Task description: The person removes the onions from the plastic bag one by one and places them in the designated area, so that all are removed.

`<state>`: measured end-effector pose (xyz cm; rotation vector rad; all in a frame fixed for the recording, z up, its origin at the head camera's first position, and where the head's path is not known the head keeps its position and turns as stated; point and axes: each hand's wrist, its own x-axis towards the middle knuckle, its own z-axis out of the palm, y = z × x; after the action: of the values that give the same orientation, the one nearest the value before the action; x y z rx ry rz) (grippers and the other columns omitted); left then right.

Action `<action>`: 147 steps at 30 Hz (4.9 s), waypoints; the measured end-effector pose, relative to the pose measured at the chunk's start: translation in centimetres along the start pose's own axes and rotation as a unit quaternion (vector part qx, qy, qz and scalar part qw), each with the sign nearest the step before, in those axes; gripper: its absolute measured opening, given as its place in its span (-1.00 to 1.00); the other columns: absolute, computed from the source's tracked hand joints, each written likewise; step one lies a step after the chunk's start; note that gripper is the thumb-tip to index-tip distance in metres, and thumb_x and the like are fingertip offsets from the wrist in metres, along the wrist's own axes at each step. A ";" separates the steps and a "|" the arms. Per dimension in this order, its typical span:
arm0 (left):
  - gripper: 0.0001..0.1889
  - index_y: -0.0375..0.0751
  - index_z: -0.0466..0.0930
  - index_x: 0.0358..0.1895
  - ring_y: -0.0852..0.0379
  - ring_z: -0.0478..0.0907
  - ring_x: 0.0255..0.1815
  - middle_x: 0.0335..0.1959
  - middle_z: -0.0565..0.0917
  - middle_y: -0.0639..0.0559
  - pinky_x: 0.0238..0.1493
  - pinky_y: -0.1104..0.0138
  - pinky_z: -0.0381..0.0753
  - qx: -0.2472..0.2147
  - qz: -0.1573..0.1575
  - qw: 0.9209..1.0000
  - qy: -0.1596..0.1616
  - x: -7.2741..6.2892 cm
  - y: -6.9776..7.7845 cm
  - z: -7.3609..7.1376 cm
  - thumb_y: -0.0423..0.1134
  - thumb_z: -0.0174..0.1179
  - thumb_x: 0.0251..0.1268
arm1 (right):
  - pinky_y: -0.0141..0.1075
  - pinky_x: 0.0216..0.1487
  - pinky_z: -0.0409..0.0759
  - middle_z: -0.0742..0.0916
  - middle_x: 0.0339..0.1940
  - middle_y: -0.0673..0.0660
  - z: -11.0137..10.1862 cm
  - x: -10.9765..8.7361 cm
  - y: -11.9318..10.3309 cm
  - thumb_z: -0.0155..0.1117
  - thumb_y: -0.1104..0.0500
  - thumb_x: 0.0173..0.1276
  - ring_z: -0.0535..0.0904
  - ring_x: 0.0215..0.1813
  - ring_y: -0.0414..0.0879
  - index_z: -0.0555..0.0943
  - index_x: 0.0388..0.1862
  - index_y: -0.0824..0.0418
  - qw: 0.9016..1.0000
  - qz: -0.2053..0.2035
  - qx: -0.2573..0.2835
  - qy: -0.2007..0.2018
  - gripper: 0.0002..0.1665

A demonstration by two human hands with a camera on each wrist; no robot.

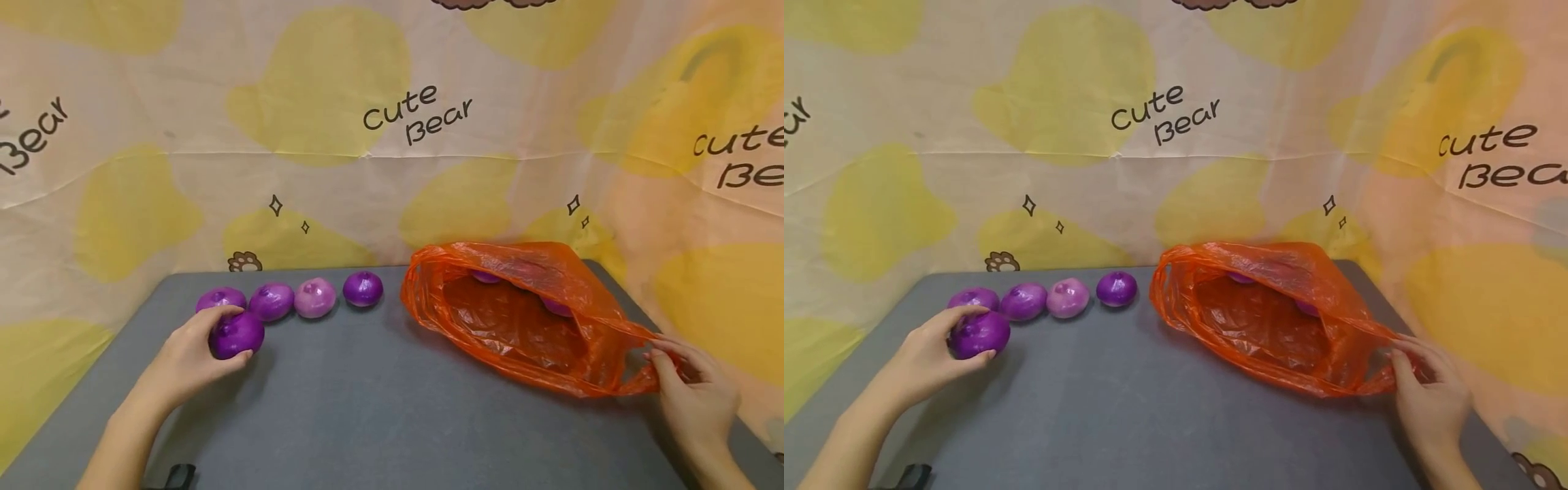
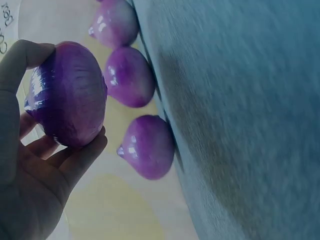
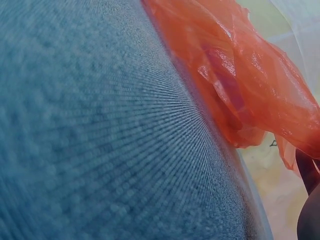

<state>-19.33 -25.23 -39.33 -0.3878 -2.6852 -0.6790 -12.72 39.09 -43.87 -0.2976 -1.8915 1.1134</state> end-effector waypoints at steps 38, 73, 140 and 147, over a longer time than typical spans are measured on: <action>-0.21 -0.39 0.33 0.35 -0.50 0.44 0.16 0.18 0.45 -0.59 0.05 -0.34 0.47 -0.001 -0.091 0.991 -0.094 -1.0 -6.8 0.6 0.06 0.40 0.21 | -0.68 -0.42 0.58 0.77 -0.15 -0.29 0.1 0.0 0.0 0.30 0.48 0.29 0.68 -0.40 -0.55 0.69 -0.11 0.59 1.000 0.002 0.024 0.002 -0.79; -0.11 -0.34 0.43 0.33 -0.45 0.37 0.26 0.22 0.48 -0.49 0.14 -0.37 0.36 0.027 -0.035 0.998 -0.044 -0.6 -4.7 -1.5 0.14 0.53 0.01 | -0.73 -0.31 0.57 0.75 -0.14 -0.31 -0.4 0.3 -0.3 0.19 0.45 0.33 0.69 -0.31 -0.58 0.67 -0.16 0.67 0.991 -0.111 0.057 0.056 -0.76; -0.44 0.08 0.44 0.40 0.02 0.52 0.38 0.33 0.60 0.07 0.30 0.08 0.59 0.011 0.116 0.972 -0.205 17.8 30.9 23.1 0.12 0.22 0.40 | -0.66 -0.31 0.60 0.81 -0.23 0.00 0.7 -0.2 -2.3 0.17 0.57 0.19 0.72 -0.38 -0.40 0.63 -0.34 0.76 0.965 -0.155 0.162 0.136 -0.83; -0.34 0.00 0.30 0.50 -0.05 0.41 0.46 0.47 0.45 0.00 0.41 0.06 0.49 0.052 0.091 0.968 -0.228 18.5 30.8 24.1 0.13 0.18 0.43 | -0.67 -0.34 0.59 0.81 -0.21 -0.02 1.0 -0.1 -2.9 0.15 0.58 0.19 0.73 -0.39 -0.40 0.63 -0.31 0.76 0.967 -0.152 0.162 0.121 -0.82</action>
<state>-31.81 16.21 -39.51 -0.8394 -3.0398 -0.4330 -12.82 36.75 -41.84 0.0414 -1.4540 1.0980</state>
